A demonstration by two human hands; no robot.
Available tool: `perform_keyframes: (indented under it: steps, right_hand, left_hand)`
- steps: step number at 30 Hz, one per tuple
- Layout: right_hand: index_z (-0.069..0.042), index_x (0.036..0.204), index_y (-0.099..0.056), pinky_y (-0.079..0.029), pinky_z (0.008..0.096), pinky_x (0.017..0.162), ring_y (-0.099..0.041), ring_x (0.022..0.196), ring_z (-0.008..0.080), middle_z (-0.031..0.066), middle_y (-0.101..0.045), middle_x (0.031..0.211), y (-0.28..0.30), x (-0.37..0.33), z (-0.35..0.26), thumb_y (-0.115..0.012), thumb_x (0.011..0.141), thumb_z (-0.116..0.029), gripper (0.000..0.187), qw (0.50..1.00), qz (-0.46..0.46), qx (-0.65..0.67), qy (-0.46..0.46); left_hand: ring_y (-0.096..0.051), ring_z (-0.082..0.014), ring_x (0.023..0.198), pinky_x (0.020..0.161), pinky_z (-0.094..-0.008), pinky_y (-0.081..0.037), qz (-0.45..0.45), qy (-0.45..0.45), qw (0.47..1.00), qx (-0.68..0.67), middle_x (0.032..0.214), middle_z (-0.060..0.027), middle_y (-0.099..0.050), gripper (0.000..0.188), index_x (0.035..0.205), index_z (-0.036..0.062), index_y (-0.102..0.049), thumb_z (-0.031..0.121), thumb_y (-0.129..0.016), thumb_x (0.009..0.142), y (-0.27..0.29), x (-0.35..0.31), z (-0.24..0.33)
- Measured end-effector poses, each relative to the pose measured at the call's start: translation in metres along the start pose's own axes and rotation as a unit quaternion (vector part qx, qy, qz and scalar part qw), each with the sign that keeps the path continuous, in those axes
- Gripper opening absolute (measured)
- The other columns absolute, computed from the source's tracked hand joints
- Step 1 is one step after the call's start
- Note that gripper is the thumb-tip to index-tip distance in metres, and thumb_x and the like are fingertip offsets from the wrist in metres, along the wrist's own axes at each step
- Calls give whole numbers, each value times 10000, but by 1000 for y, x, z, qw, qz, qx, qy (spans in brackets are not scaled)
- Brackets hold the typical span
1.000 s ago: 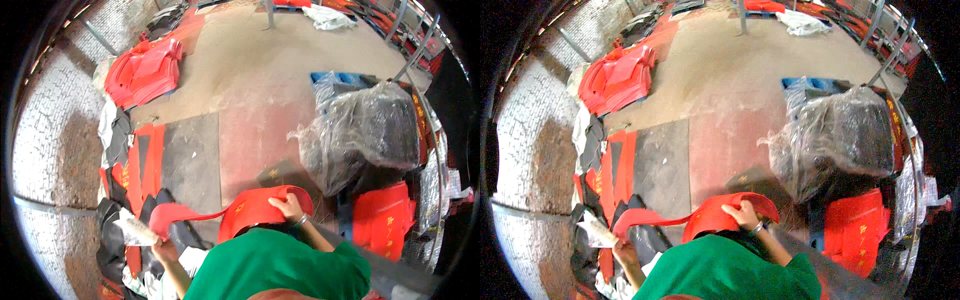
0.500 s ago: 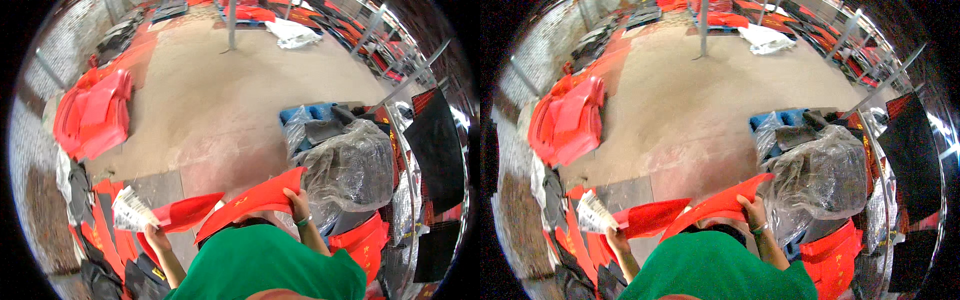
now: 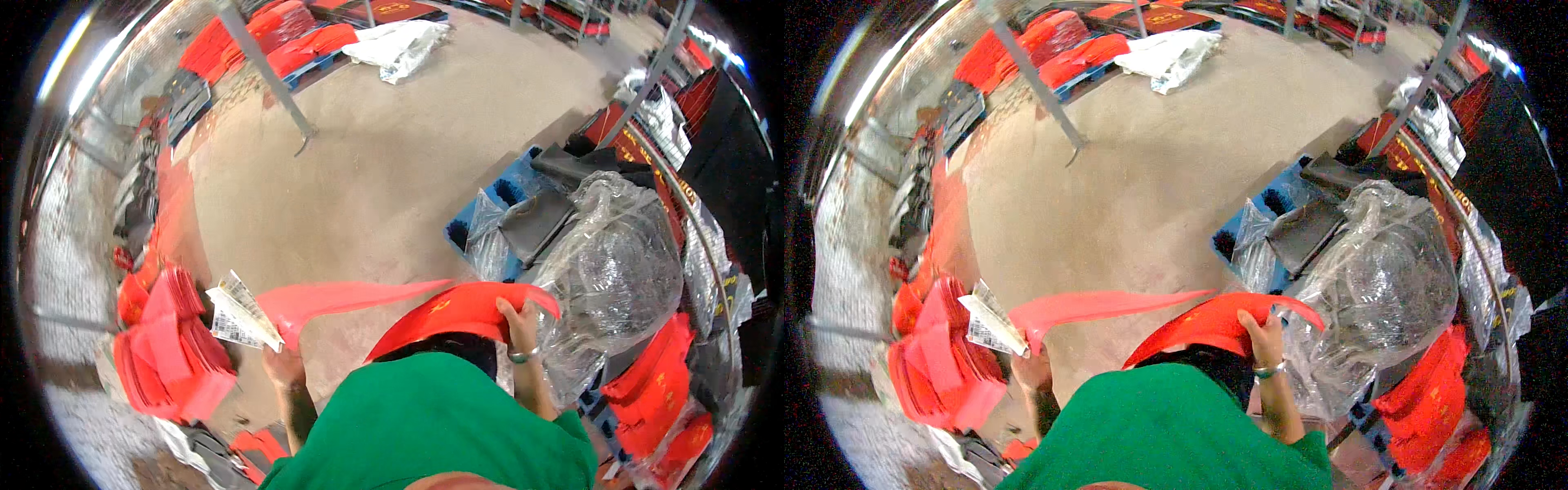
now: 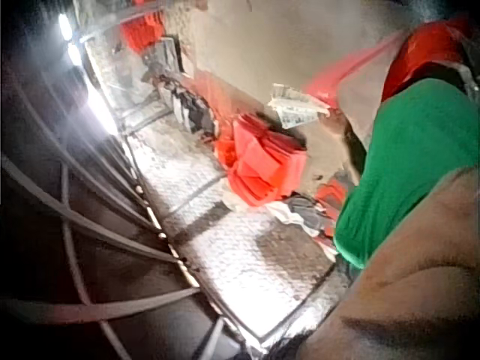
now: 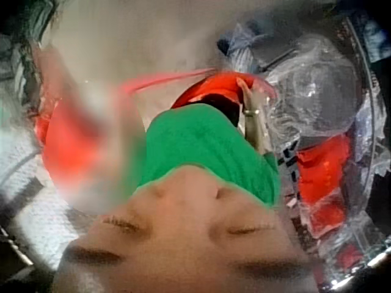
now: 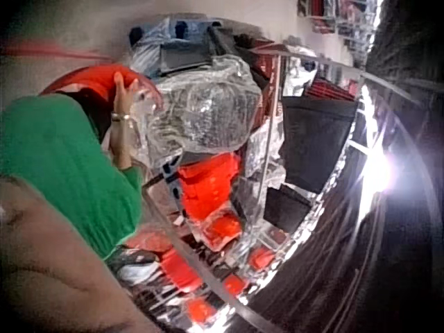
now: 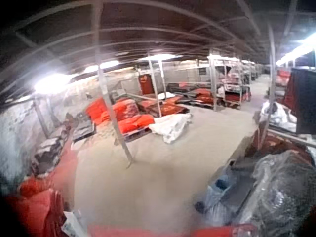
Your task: The person picks up floor mats from various stacks and pallets, checks them against papers, and then places them onto different stacks before pushing a cart.
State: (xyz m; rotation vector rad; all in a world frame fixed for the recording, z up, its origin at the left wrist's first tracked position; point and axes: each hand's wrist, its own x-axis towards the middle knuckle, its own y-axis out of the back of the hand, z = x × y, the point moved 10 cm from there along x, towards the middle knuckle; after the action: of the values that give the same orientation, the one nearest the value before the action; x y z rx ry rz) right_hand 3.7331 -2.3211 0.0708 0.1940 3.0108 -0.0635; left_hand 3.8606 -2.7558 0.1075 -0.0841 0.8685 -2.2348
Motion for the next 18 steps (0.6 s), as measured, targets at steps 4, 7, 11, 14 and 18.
perform_keyframes:
  steps: [4, 7, 11, 14, 18]
  right_hand:
    - [-23, 719, -558, -392, 200, 548, -488, 609, 52, -16, -546, 683, -26, 94, -11, -584, 713, -31, 28, 995, 51, 79, -13]
    - [-43, 702, -549, -372, 194, 523, -460, 567, 39, -34, -523, 644, -19, 176, -32, -578, 713, -20, 38, 989, 100, 108, -21]
    - [-69, 675, -521, -359, 196, 502, -444, 543, 41, -47, -490, 610, -7, 286, -53, -558, 730, -53, 68, 978, 174, 114, -2]
    - [-69, 678, -513, -376, 209, 513, -458, 555, 57, -41, -484, 621, 6, 354, -47, -560, 729, -59, 70, 956, 241, 171, 6]
    - [-54, 701, -520, -391, 219, 525, -477, 568, 80, -15, -509, 653, 36, 415, -58, -570, 736, -79, 66, 899, 393, 189, 36]
  left_hand:
    - [-483, -178, 923, 800, -299, -385, -90, -89, 928, 350, 974, -47, -510, 254, 1020, 65, -478, 128, -491, 774, -73, 101, 2]
    - [-485, -183, 899, 805, -312, -382, -111, -66, 957, 261, 917, -39, -499, 241, 1010, 51, -464, 119, -493, 781, -133, 187, -30]
    - [-476, -168, 907, 818, -314, -372, -137, 13, 990, -3, 927, -30, -494, 210, 992, 42, -466, 131, -469, 802, -240, 287, -101]
    - [-479, -158, 946, 819, -301, -391, -180, 15, 984, 13, 1003, -53, -504, 295, 1072, 37, -445, 170, -478, 810, -301, 395, -151]
    - [-485, -175, 960, 831, -325, -396, -287, 82, 954, 8, 1047, -78, -501, 368, 1129, 11, -413, 187, -481, 813, -409, 497, -220]
